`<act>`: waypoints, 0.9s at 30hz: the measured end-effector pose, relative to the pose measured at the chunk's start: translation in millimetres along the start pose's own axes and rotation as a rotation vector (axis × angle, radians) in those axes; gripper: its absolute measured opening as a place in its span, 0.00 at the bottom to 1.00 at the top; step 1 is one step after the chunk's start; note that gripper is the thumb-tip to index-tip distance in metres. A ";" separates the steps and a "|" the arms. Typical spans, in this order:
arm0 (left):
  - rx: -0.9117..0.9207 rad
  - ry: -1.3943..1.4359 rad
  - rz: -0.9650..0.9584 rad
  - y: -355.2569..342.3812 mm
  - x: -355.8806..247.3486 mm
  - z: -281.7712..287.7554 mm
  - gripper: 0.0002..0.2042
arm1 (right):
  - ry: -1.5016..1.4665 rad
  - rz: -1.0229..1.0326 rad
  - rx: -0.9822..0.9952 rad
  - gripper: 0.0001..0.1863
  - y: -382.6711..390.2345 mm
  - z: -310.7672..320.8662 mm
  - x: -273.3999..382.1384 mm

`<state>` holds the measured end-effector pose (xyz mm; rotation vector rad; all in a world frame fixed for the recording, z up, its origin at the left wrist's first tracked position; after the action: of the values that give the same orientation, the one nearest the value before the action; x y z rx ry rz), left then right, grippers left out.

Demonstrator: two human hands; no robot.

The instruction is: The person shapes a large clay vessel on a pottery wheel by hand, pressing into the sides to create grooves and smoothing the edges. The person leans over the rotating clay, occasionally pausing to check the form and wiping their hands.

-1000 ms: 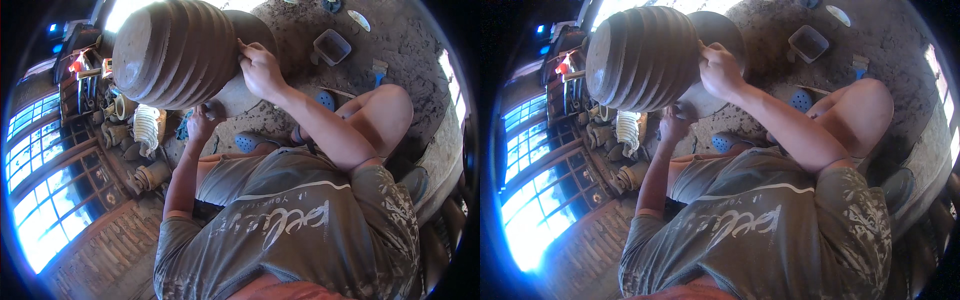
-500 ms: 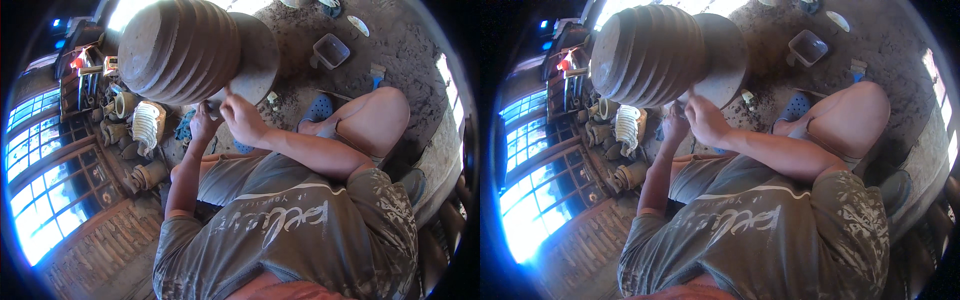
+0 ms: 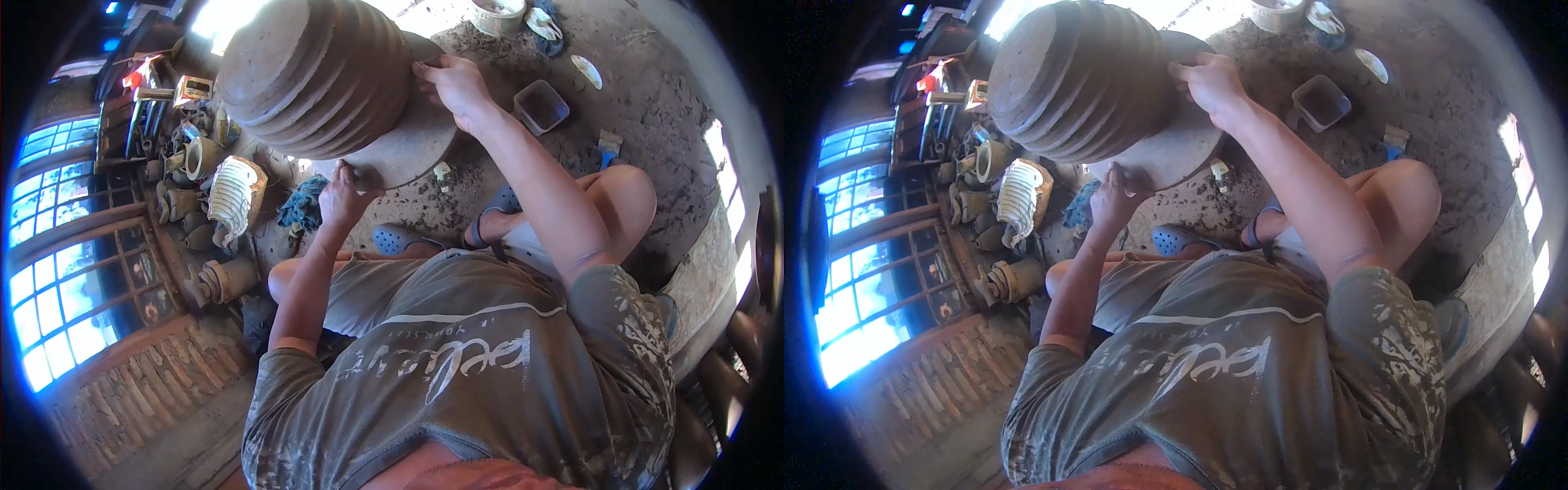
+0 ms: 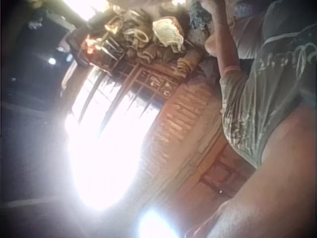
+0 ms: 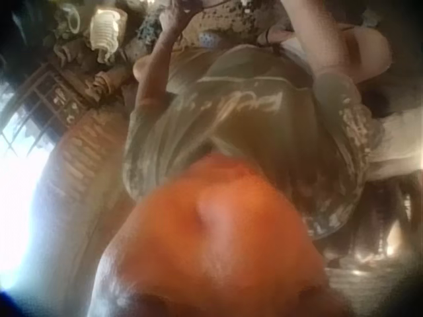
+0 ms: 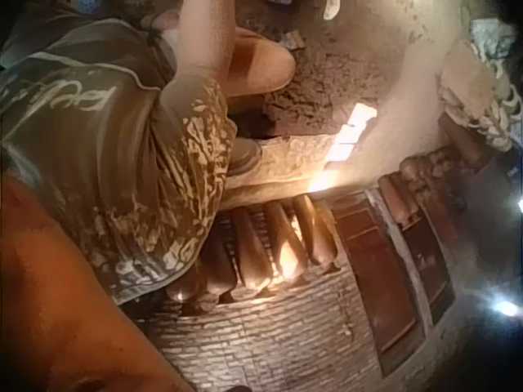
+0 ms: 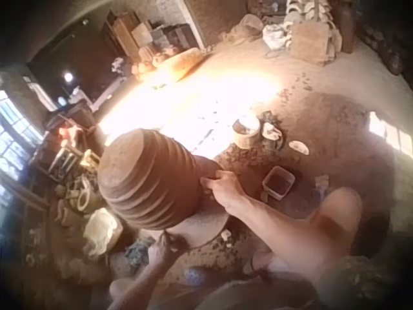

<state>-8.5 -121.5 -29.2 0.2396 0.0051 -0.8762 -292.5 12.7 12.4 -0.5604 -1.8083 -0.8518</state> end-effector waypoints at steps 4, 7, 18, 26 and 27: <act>-0.026 -0.005 0.007 5.9 -17.7 -6.9 0.45 | -0.099 -0.033 -0.089 0.10 25.9 -14.4 -16.1; -0.066 -0.053 -0.017 7.4 -29.3 -22.7 0.38 | -0.184 -0.027 -0.132 0.09 47.7 -27.1 -26.1; -0.121 0.066 -0.218 15.4 -126.8 -43.9 0.25 | -0.266 0.006 -0.245 0.07 64.0 -35.7 -47.1; 0.149 0.262 -0.378 -7.2 -183.6 -39.3 0.25 | -0.213 -0.021 -0.205 0.05 64.1 -36.0 -49.0; 0.203 0.339 -0.372 -10.8 -185.1 -37.3 0.25 | -0.202 -0.028 -0.205 0.05 66.1 -33.8 -49.0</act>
<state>-132.1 20.4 -48.7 0.5888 0.2853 -1.1983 -207.0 29.7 -5.7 -0.7772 -1.9264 -1.0378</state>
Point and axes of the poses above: each hand's wrist, its own y-axis away from the middle knuckle, its own z-axis out of the back of the hand, x = y × z, the point moved 6 cm from there along -y, towards the middle knuckle, and after that the axes turned 1 degree about y, right-handed, at the moved point
